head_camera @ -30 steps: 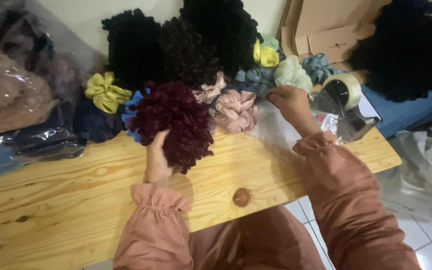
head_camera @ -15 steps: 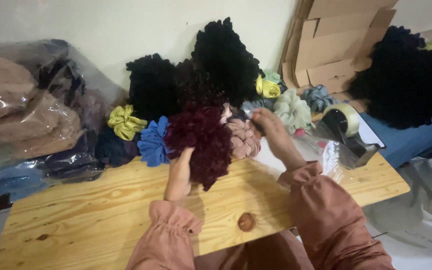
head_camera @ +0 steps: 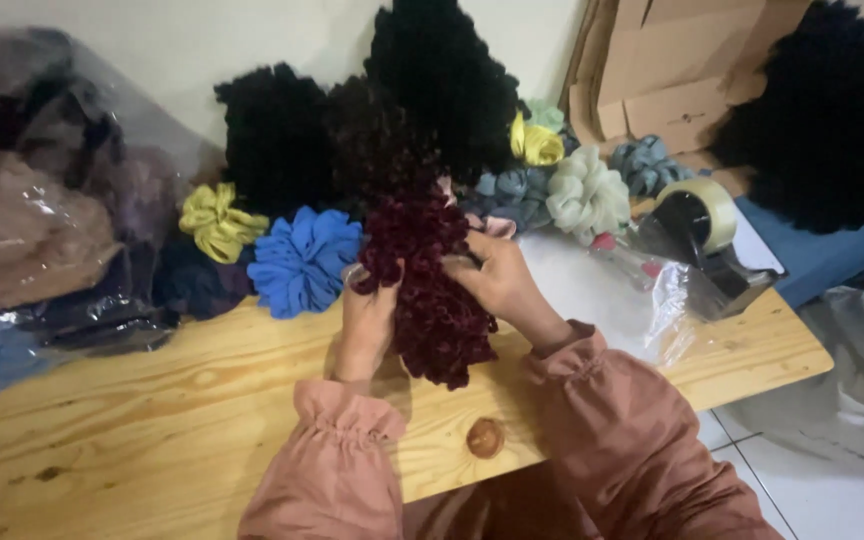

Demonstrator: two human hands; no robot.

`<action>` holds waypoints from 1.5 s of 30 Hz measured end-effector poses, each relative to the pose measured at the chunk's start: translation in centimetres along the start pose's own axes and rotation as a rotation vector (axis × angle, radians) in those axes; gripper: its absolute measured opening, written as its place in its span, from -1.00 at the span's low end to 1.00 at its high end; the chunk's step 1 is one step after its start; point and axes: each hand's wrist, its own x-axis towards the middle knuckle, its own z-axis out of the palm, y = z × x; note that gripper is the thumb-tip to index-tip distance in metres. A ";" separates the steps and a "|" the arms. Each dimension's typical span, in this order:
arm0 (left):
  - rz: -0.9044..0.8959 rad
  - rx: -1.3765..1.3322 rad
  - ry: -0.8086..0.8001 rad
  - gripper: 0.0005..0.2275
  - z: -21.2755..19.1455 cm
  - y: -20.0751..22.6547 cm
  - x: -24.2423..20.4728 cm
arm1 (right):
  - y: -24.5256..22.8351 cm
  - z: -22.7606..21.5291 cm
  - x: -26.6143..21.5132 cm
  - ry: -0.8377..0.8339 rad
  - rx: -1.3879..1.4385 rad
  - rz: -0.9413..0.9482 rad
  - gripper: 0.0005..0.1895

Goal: A person is sitting at a wooden table, using a small metal tool to finish the assembly of various colored fabric scrunchies by tucking in edges.

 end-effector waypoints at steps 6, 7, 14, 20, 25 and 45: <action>-0.101 -0.190 0.191 -0.82 0.3 -3.9 -1.2 | -0.7 -0.5 0.0 0.064 0.165 0.015 -0.85; -0.096 -0.192 0.189 -0.82 0.0 -6.2 -1.2 | -0.9 -0.9 -0.5 0.068 0.163 0.011 -0.85; -0.141 0.326 0.074 -0.60 0.2 -0.9 -1.1 | -0.7 -0.3 -1.0 -0.083 0.292 -0.137 -0.81; -0.116 0.128 -0.081 -0.33 1.2 5.3 -0.9 | -2.7 -0.3 -1.0 -0.059 0.254 -0.170 -0.71; -0.164 -0.025 -0.128 -0.54 0.8 3.3 -1.2 | -3.4 -0.7 -1.0 -0.091 0.196 -0.235 -0.63; -0.145 -0.099 -0.228 -0.30 0.1 5.0 -1.0 | -0.8 -1.4 -0.6 -0.165 0.373 -0.040 -0.52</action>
